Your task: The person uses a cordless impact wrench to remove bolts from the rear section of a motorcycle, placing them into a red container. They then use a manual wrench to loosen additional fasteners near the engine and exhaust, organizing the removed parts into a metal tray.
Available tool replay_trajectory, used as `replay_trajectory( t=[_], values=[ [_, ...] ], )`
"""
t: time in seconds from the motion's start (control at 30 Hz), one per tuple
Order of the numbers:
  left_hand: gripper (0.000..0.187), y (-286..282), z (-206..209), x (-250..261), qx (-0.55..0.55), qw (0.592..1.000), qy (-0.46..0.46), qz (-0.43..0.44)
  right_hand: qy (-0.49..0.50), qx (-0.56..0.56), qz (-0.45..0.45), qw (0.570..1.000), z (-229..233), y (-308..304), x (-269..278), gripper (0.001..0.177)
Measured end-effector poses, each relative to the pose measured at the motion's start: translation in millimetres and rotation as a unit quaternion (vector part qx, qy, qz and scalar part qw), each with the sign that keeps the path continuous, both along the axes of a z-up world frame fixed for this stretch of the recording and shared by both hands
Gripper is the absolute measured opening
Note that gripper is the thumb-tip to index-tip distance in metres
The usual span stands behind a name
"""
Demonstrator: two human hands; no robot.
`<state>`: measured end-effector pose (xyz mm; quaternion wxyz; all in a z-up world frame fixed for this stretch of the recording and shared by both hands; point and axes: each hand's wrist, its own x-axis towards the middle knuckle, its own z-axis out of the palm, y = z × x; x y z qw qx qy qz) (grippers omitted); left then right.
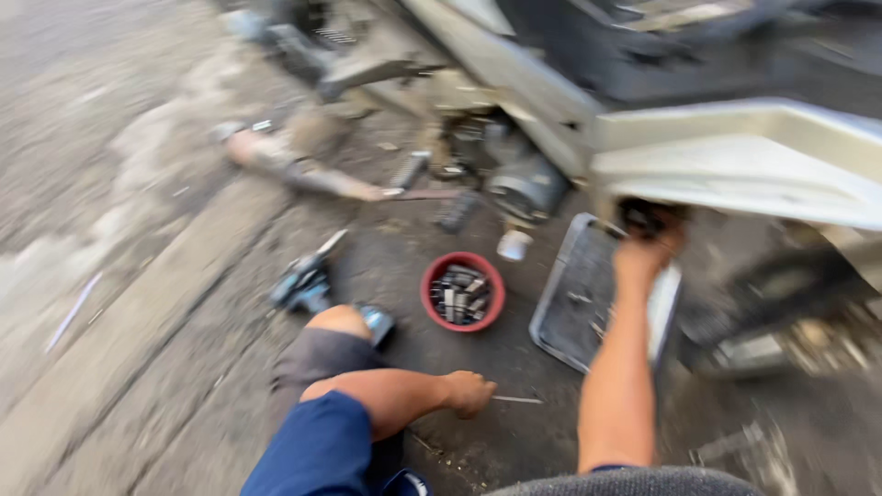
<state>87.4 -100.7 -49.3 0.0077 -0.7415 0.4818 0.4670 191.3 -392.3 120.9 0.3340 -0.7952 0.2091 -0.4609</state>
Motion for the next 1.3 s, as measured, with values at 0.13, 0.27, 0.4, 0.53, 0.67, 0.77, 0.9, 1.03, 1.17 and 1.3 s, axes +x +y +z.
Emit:
replay_trajectory(
  t=[0.13, 0.27, 0.4, 0.53, 0.67, 0.77, 0.9, 1.03, 1.17, 1.3],
  values=[
    [0.053, -9, 45, -1, -0.03, 0.999, -0.033, -0.008, -0.047, 0.297, 0.124, 0.946, -14, -32, -5, 0.04],
    [0.047, -36, -13, -6, -0.035, 0.99, -0.058, -0.12, -0.089, 0.063, 0.052, 0.993, -17, -24, 4, 0.018],
    [0.06, -29, -7, -4, -0.016, 0.979, -0.059, -0.194, -0.019, 0.246, 0.042, 0.968, -17, -16, -4, 0.041],
    [0.049, -19, 6, -4, -0.024, 0.976, -0.069, -0.205, 0.06, 0.367, -0.043, 0.927, -19, -19, 3, 0.035],
    [0.045, -14, 23, -4, -0.039, 0.978, -0.085, -0.187, -0.034, 0.311, 0.041, 0.949, -23, -23, -2, 0.043],
    [0.045, -13, 33, -4, -0.04, 0.98, -0.091, -0.174, 0.009, 0.382, 0.001, 0.924, -27, -32, 0, 0.036],
    [0.046, -10, 35, 1, -0.049, 0.975, -0.08, -0.2, 0.118, 0.412, -0.057, 0.902, -29, -33, 3, 0.046],
    [0.05, -7, 34, 9, -0.045, 0.973, -0.034, -0.224, -0.033, 0.317, 0.009, 0.948, -18, -18, 3, 0.036],
    [0.045, -5, 40, 9, -0.035, 0.979, -0.014, -0.2, 0.037, 0.451, -0.118, 0.884, -29, -39, 11, 0.07],
    [0.045, -9, 31, -4, 0.021, 0.986, -0.056, -0.155, -0.043, 0.311, -0.09, 0.945, -40, -45, 6, 0.023]
  ],
)
